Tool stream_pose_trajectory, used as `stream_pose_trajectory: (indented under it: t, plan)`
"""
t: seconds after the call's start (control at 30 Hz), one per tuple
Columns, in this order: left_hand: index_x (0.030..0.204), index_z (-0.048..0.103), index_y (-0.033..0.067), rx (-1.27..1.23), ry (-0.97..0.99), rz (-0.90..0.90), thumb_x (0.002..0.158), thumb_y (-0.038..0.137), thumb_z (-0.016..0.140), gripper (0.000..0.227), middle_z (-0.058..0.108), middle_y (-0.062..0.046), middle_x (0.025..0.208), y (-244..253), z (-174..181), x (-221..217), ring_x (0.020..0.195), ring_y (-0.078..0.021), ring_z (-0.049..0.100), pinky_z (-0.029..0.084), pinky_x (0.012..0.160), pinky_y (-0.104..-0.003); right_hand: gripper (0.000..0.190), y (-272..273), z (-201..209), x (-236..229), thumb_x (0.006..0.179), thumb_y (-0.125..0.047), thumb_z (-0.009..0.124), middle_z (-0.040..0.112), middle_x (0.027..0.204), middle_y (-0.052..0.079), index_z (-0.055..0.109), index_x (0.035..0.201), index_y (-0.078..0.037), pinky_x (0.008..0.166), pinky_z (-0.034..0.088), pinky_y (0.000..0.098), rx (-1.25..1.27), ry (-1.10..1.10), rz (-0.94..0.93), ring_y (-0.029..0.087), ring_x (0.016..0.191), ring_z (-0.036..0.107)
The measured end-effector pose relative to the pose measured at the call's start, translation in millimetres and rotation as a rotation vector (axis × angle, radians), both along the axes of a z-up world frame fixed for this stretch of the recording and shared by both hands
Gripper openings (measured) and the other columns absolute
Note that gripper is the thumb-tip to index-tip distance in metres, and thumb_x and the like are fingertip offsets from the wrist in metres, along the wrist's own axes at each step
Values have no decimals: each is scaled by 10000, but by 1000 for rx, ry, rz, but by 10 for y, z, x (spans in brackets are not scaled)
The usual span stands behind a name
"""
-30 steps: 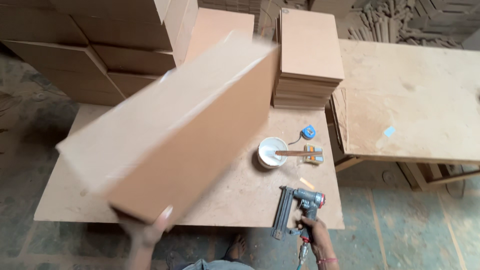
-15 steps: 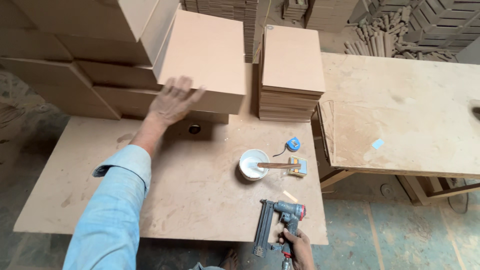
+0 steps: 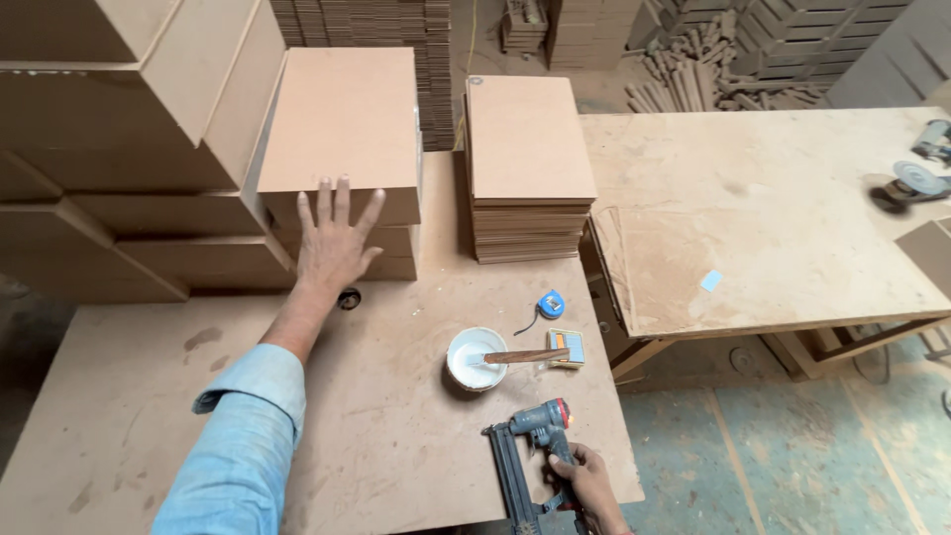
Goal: The person assembles rectangular wooden boxes by applying glue to the edges of a base frame and attaching side panels. They use a pneumatic nail gun to secure the panels and repeat the process for multiple units.
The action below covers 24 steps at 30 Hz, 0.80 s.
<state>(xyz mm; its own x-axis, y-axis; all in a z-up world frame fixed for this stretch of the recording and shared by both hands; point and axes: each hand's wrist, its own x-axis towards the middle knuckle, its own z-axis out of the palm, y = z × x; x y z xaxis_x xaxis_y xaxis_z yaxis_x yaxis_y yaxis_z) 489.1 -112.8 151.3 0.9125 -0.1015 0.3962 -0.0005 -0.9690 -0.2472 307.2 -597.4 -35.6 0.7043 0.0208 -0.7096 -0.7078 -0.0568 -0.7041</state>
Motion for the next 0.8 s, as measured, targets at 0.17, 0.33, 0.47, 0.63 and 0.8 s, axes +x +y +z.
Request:
stream_pose_trajectory:
  t: [0.17,0.33,0.47,0.63,0.8]
  plan:
    - [1635,260,343,-3,56,-53,872,521,752,926,295,-278,1603,-57,260,204,1479,-506,254,216,1165,-738,143,-33,-246,-13,883,-30,680,677,708,128,669,998,56,492,510,321,152,-65,-77,184,561,613]
    - [1551,316,361,252,161,-244,657,539,795,1030,320,-150,1648,-584,457,633,1443,-472,308,280,1021,-714,112,232,-597,-64,912,-31,683,658,729,110,623,971,43,526,510,327,332,-47,-318,185,594,611]
    - [1439,546,245,479,303,-130,990,383,686,490,449,-75,1588,-493,551,626,1416,-463,447,340,1133,-663,141,473,-693,-121,926,-99,675,672,726,130,646,974,30,499,478,329,231,-56,-360,189,579,598]
    - [1457,495,233,387,323,-282,753,380,750,763,373,-83,1599,-362,777,380,1401,-413,407,339,1058,-586,286,594,-677,-52,862,-145,761,706,854,155,715,1079,36,619,479,412,-231,-312,-348,257,700,623]
    - [1357,537,93,14,176,-621,918,344,690,529,479,-191,1483,-231,385,-427,1353,-371,477,416,1060,-507,472,768,-412,120,765,-166,772,718,1151,232,704,1207,-12,975,513,449,-676,-821,-161,382,1084,681]
